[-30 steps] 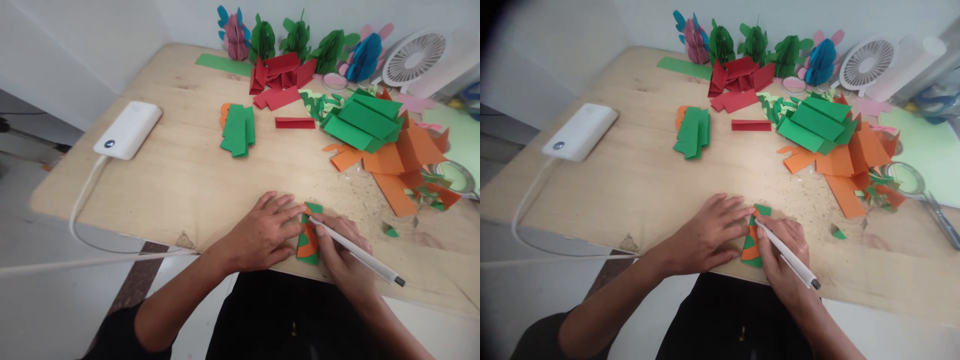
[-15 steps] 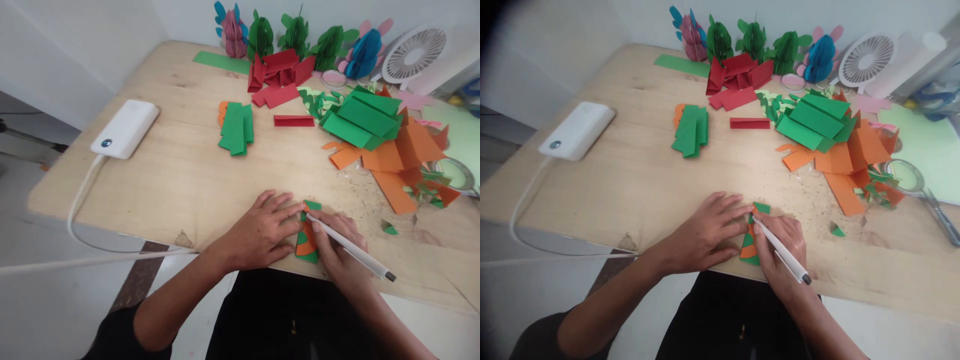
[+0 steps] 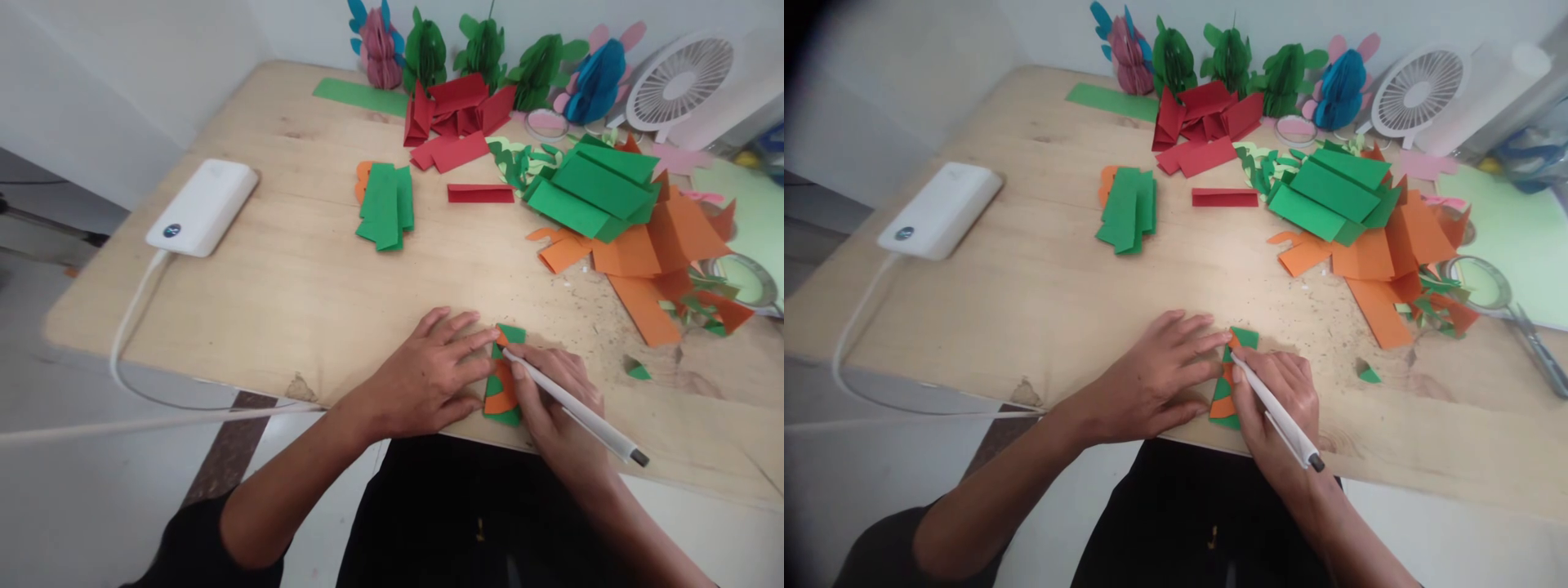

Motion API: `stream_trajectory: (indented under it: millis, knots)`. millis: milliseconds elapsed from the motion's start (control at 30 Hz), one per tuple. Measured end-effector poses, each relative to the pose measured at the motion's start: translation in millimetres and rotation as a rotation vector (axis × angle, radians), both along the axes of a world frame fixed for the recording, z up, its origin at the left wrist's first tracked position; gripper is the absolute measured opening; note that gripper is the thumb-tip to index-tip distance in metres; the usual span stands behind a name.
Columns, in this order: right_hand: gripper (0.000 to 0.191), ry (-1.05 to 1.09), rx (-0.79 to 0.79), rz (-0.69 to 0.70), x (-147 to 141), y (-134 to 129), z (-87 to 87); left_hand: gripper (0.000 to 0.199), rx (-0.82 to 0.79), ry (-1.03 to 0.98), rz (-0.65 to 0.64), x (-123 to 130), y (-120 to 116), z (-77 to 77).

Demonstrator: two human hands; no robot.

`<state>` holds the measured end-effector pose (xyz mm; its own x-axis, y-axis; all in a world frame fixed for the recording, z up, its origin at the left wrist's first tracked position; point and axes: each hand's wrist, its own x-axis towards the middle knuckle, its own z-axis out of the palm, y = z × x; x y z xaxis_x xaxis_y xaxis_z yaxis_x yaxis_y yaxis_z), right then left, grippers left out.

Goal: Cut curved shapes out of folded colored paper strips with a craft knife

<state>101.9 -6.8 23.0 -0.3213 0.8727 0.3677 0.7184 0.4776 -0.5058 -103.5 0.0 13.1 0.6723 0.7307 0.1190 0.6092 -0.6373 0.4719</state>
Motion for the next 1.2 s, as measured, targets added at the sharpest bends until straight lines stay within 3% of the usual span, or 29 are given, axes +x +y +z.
stream_trajectory:
  millis: [1200]
  knots:
    - [0.011, 0.006, -0.026, -0.011, 10.7, -15.3, -0.8, 0.037, 0.014, -0.003, -0.008, -0.3, -0.8, -3.4]
